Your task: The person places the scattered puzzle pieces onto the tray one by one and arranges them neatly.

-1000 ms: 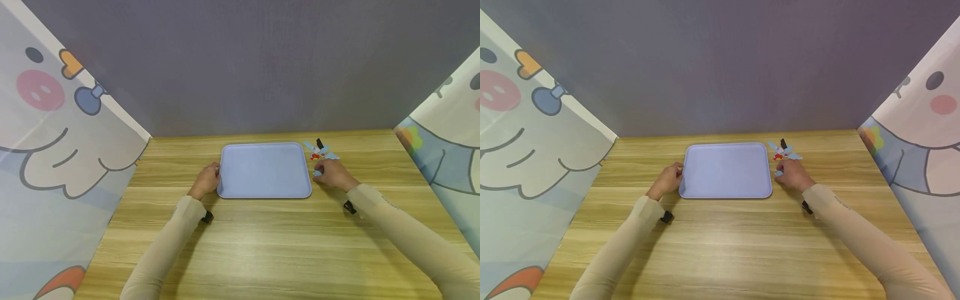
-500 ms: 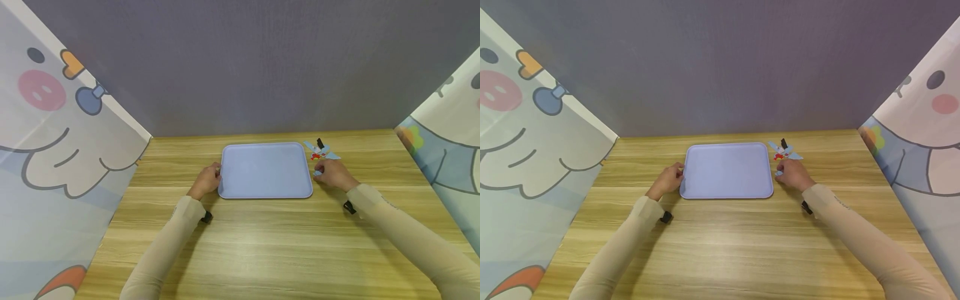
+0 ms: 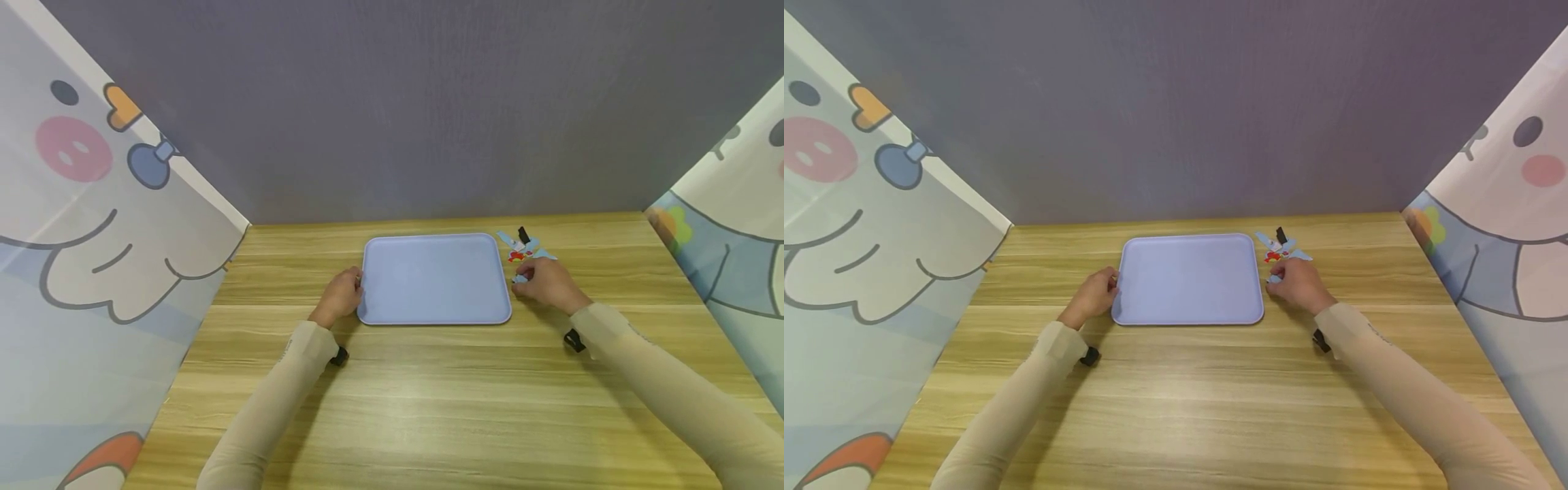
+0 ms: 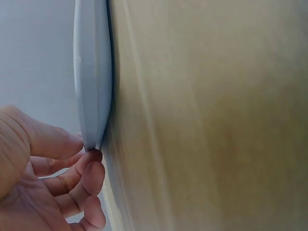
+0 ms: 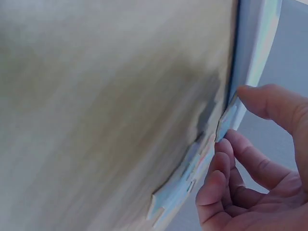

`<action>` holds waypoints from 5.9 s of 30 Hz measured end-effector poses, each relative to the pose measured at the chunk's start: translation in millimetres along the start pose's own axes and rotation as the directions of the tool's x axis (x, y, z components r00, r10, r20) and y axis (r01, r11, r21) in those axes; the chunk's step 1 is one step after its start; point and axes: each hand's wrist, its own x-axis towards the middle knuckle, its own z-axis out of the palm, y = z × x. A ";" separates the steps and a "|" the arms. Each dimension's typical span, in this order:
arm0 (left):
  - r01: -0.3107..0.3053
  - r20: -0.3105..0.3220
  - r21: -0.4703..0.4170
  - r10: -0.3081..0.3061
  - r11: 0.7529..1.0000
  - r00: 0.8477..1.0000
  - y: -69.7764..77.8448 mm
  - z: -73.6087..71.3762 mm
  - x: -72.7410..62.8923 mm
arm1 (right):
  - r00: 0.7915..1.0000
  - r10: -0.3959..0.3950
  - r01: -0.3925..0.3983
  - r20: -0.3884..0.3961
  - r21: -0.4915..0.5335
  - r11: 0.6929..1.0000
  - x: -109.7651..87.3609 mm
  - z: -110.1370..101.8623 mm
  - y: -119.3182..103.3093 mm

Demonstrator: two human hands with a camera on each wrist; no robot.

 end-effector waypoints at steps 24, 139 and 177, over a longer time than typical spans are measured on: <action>-0.004 -0.063 0.044 0.007 0.999 0.998 2.8 1.5 -2.7 | 0.976 -0.174 0.184 -0.131 0.067 0.981 24.1 4.1 -61.8; 0.078 -0.062 0.121 -0.071 0.990 0.996 11.6 0.7 -2.7 | 0.966 -0.257 0.256 -0.013 0.147 0.955 104.3 73.4 -150.8; 0.090 -0.026 0.112 -0.088 0.990 0.996 12.0 -1.8 -3.6 | 0.981 -0.169 0.183 -0.100 0.156 0.971 30.7 8.8 -36.1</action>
